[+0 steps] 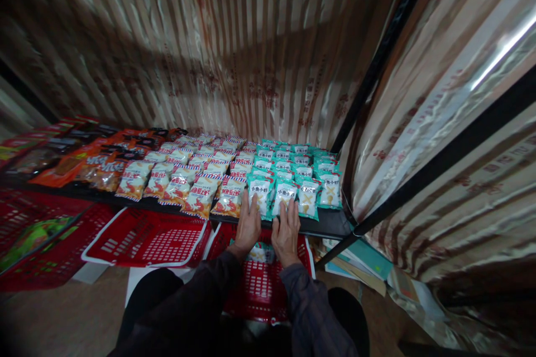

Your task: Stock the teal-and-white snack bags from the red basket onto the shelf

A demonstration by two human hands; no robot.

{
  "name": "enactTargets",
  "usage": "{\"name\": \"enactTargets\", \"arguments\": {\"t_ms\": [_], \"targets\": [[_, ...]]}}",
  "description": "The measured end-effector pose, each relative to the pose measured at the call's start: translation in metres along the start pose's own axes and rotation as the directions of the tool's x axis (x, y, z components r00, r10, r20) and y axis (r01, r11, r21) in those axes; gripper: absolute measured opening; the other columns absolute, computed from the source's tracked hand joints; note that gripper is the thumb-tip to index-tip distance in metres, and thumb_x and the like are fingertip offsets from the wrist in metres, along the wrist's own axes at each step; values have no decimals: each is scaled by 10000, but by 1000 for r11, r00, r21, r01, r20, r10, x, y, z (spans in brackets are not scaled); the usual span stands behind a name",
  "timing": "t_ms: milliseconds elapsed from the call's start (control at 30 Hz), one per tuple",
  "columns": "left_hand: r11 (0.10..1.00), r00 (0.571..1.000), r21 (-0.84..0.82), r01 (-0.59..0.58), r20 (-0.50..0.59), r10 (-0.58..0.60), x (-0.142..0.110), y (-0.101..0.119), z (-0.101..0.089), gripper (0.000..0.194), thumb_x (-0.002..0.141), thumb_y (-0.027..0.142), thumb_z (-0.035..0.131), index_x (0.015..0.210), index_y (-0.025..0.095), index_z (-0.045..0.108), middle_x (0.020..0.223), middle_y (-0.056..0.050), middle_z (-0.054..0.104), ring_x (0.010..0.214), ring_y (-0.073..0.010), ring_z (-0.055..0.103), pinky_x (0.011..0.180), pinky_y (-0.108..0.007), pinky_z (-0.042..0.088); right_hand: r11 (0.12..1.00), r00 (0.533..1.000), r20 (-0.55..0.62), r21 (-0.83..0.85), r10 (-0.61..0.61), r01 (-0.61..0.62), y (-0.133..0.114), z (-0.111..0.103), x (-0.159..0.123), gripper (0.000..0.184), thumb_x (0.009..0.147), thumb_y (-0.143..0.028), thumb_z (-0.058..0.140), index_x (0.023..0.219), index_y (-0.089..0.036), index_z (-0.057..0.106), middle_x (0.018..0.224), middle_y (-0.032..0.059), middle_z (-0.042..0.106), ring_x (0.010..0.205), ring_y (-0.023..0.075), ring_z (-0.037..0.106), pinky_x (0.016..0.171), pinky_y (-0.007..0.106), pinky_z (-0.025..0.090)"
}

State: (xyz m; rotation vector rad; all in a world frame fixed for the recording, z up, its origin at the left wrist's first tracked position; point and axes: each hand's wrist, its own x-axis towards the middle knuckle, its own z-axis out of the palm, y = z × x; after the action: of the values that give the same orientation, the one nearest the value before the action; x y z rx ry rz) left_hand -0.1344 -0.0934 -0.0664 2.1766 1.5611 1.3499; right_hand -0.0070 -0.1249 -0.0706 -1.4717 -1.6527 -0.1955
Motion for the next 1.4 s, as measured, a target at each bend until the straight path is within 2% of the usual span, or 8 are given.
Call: {"name": "enactTargets", "arguments": {"t_ms": [200, 400, 533, 833, 1033, 1267, 1400], "targets": [[999, 1000, 46, -15, -20, 15, -1, -5, 3, 600, 906, 78, 323, 1493, 150, 216, 1604, -169, 47, 1475, -282, 25, 1173, -509, 232, 1000, 999, 12, 0, -31, 31, 4, 1, 2, 538, 969, -259, 348, 1495, -211, 246, 1578, 147, 213, 1456, 307, 184, 1083, 569, 320], [993, 994, 79, -91, -48, 95, -1, -4, -1, 665, 898, 55, 307, 1519, 172, 101, 1597, -180, 87, 1476, -282, 36, 1159, -551, 240, 1000, 1000, 11, -14, -23, 24, 1, -1, 2, 530, 972, -247, 347, 1493, -214, 253, 1576, 140, 228, 1461, 298, 174, 1088, 561, 319], [982, 987, 100, -159, -7, 160, 0, -5, -3, 665, 888, 40, 306, 1515, 197, 147, 1600, -158, 98, 1475, -287, 1, 1149, -575, 242, 1000, 999, 26, -11, -29, 29, 1, -2, 1, 533, 972, -238, 341, 1496, -212, 246, 1578, 133, 228, 1466, 288, 159, 1092, 548, 322], [978, 985, 123, -171, 3, 172, 1, -6, -3, 679, 870, 16, 314, 1511, 180, 160, 1596, -170, 104, 1475, -282, 0, 1147, -568, 253, 998, 997, 60, -9, -55, 56, 9, -2, 2, 528, 968, -216, 338, 1491, -210, 267, 1557, 124, 289, 1466, 272, 165, 1099, 533, 320], [971, 979, 135, -198, -15, 201, -1, -5, -7, 756, 845, -27, 299, 1526, 216, 78, 1604, -152, 42, 1474, -289, 1, 1152, -580, 232, 998, 997, 44, -2, -58, 58, 8, -5, -3, 533, 971, -215, 319, 1499, -205, 251, 1580, 122, 228, 1472, 287, 128, 1100, 563, 313], [969, 976, 129, -212, -14, 216, -2, -8, -5, 780, 826, -43, 318, 1526, 218, 93, 1606, -129, 0, 1470, -275, -13, 1159, -560, 222, 999, 997, 60, -15, -49, 50, 9, -5, -6, 519, 978, -200, 300, 1495, -183, 259, 1567, 142, 258, 1473, 269, 130, 1108, 546, 314], [964, 975, 154, -217, -17, 222, -2, -7, -4, 837, 811, -65, 324, 1528, 236, 14, 1602, -142, -13, 1470, -283, -2, 1148, -569, 243, 998, 996, 73, -15, -57, 58, 10, -5, -6, 528, 975, -193, 308, 1499, -190, 246, 1574, 140, 240, 1473, 270, 129, 1106, 549, 320]]}}
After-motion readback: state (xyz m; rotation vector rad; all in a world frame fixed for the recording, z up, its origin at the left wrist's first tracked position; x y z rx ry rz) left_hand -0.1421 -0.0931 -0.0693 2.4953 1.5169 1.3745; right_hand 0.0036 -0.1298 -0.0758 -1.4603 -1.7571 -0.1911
